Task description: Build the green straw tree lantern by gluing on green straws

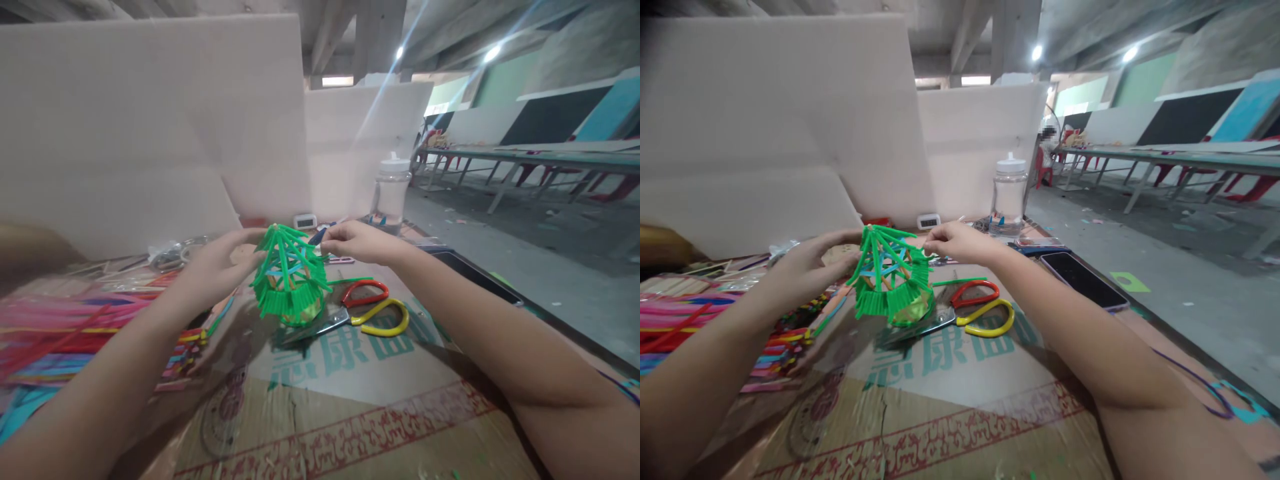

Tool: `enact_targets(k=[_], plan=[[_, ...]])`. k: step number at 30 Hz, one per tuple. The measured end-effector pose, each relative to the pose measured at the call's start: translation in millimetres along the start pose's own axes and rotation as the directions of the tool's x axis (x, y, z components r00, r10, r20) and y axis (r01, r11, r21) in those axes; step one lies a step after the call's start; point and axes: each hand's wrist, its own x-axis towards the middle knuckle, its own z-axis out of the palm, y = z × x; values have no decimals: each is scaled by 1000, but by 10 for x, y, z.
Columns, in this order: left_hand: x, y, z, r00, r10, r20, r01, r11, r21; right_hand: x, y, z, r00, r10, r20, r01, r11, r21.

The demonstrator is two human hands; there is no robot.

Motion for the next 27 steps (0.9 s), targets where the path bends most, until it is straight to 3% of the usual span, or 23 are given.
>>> enact_targets(k=[4, 10, 13, 16, 18, 20, 23, 25, 27], plan=[[-3, 4, 1, 1000, 5, 2, -5, 1000, 15, -104, -139, -98, 987, -132, 88, 135, 991, -24], [-4, -13, 15, 1000, -1, -8, 1, 1000, 4, -203, -356, 2, 954, -227, 194, 241, 969, -48], [-9, -11, 15, 1000, 19, -11, -19, 1000, 5, -194, -343, -5, 966, -234, 113, 240, 970, -39], [-15, 18, 10, 1000, 26, -15, -26, 1000, 2, -189, -314, -55, 983, -167, -82, 168, 986, 4], [-16, 42, 6, 1000, 27, -16, -27, 1000, 3, -203, -331, -58, 969, -162, -187, 166, 986, 5], [-14, 54, 4, 999, 41, -14, -41, 999, 13, -230, -380, -13, 946, -260, -191, 255, 966, -50], [-10, 49, 4, 997, 76, -12, -76, 997, 23, -265, -453, 112, 878, -471, -84, 442, 865, -237], [-12, 41, 5, 995, 102, -20, -102, 995, 22, -276, -469, 186, 846, -532, -43, 477, 790, -385], [-20, 39, 4, 991, 128, -27, -127, 992, 21, -275, -458, 225, 849, -527, -36, 448, 756, -478]])
